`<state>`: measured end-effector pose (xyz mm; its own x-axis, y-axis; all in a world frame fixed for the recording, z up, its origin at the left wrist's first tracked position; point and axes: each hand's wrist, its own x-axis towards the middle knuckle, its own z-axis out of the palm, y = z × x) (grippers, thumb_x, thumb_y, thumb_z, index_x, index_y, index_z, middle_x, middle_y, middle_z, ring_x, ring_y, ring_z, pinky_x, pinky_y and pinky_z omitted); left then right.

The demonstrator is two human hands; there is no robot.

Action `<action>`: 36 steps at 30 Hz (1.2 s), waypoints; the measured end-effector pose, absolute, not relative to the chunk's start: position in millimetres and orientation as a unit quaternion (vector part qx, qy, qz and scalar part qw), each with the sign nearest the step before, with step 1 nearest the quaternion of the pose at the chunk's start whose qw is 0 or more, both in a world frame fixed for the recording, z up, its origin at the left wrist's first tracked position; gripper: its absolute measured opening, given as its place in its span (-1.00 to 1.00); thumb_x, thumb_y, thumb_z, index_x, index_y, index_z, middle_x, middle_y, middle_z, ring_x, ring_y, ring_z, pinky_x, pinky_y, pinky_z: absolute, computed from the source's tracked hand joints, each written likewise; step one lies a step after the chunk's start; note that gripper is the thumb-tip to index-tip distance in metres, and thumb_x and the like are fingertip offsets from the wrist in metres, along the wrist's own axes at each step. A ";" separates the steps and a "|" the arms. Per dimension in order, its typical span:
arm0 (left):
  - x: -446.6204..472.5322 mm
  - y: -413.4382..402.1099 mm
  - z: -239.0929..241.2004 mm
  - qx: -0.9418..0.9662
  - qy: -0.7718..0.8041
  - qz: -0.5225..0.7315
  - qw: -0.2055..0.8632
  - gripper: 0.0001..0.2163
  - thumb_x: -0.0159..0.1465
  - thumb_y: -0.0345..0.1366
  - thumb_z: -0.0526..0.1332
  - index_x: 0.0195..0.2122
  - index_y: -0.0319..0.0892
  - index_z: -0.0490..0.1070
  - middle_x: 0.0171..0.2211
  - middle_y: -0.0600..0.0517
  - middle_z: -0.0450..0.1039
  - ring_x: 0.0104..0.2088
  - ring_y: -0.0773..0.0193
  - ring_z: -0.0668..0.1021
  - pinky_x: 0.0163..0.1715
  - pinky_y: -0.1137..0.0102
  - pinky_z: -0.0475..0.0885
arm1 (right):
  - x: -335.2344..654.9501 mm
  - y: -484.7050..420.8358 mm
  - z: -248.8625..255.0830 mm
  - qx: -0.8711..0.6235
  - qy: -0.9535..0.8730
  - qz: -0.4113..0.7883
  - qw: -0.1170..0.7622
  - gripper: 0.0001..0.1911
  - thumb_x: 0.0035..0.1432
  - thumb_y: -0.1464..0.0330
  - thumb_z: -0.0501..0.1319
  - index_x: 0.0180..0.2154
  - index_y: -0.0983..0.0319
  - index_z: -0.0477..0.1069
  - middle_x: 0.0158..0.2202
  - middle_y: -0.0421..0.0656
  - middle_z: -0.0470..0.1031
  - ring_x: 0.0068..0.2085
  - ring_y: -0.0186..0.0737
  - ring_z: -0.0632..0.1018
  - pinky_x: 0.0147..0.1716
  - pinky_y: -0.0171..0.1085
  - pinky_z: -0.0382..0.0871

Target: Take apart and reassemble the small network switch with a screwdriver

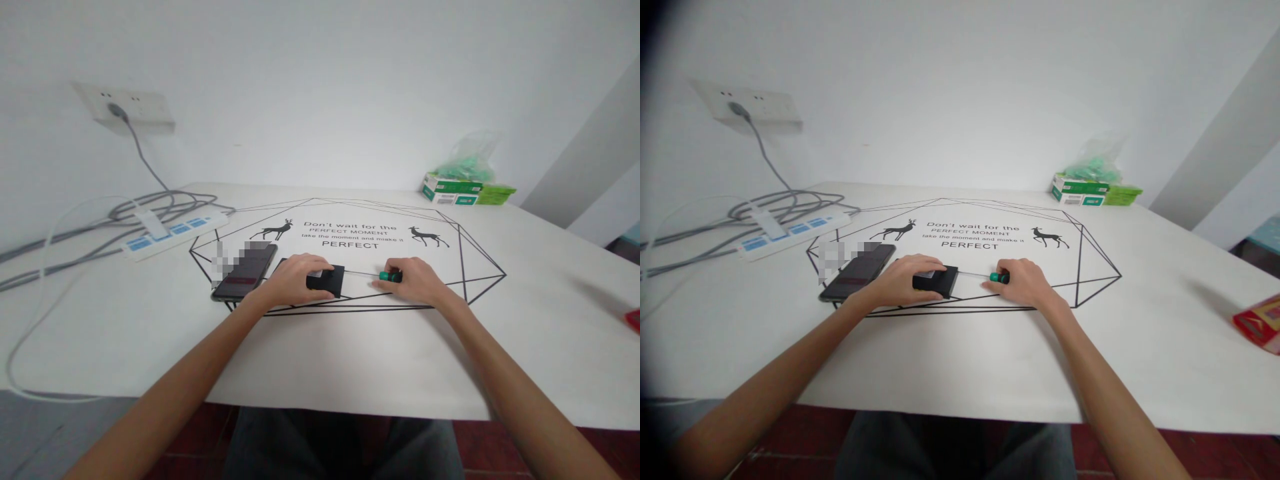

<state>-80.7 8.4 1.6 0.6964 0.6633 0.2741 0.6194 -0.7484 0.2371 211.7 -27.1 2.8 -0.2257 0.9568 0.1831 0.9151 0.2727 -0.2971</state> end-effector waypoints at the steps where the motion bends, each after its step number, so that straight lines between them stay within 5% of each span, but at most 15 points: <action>1: -80.6 8.3 1.8 0.919 0.349 0.173 0.063 -0.45 0.14 0.16 0.28 0.02 -0.12 0.51 0.05 -0.10 0.52 0.05 -0.05 0.53 0.07 0.11 0.39 | 211.8 -27.6 3.4 -0.601 -0.780 0.058 0.161 -0.61 0.11 0.01 0.21 -0.50 0.17 0.34 -0.54 -0.19 0.43 -0.46 -0.22 0.40 -0.46 -0.27 0.09; 5: -80.8 7.7 2.4 0.918 0.353 0.171 0.065 -0.46 0.14 0.14 0.29 0.02 -0.12 0.51 0.05 -0.09 0.52 0.05 -0.04 0.53 0.07 0.12 0.39 | 214.8 -27.5 4.5 -0.587 -0.790 0.060 0.167 -0.58 0.19 0.04 0.12 -0.54 0.19 0.36 -0.48 -0.14 0.47 -0.41 -0.19 0.42 -0.43 -0.25 0.10; 19: -80.7 7.0 3.6 0.920 0.347 0.170 0.065 -0.47 0.14 0.12 0.30 0.02 -0.12 0.50 0.05 -0.10 0.52 0.05 -0.02 0.53 0.08 0.13 0.37 | 211.6 -26.9 2.4 -0.600 -0.778 0.092 0.162 -0.73 0.04 0.18 0.29 -0.42 0.14 0.24 -0.49 -0.24 0.42 -0.44 -0.24 0.38 -0.44 -0.28 0.12; 29: -81.1 6.6 3.3 0.919 0.350 0.169 0.067 -0.47 0.15 0.13 0.29 0.03 -0.12 0.50 0.06 -0.10 0.51 0.06 -0.02 0.52 0.08 0.13 0.37 | 212.2 -28.7 5.1 -0.566 -0.797 0.105 0.183 -0.64 0.23 0.10 0.09 -0.50 0.18 0.34 -0.53 -0.20 0.41 -0.48 -0.26 0.36 -0.43 -0.26 0.13; 36: -81.9 7.1 2.3 0.921 0.344 0.174 0.062 -0.47 0.15 0.13 0.29 0.03 -0.12 0.50 0.06 -0.10 0.52 0.06 -0.02 0.53 0.08 0.12 0.38 | 215.5 -27.5 6.4 -0.583 -0.784 0.108 0.182 -0.59 0.15 0.06 0.17 -0.59 0.18 0.30 -0.58 -0.21 0.37 -0.51 -0.27 0.30 -0.46 -0.24 0.09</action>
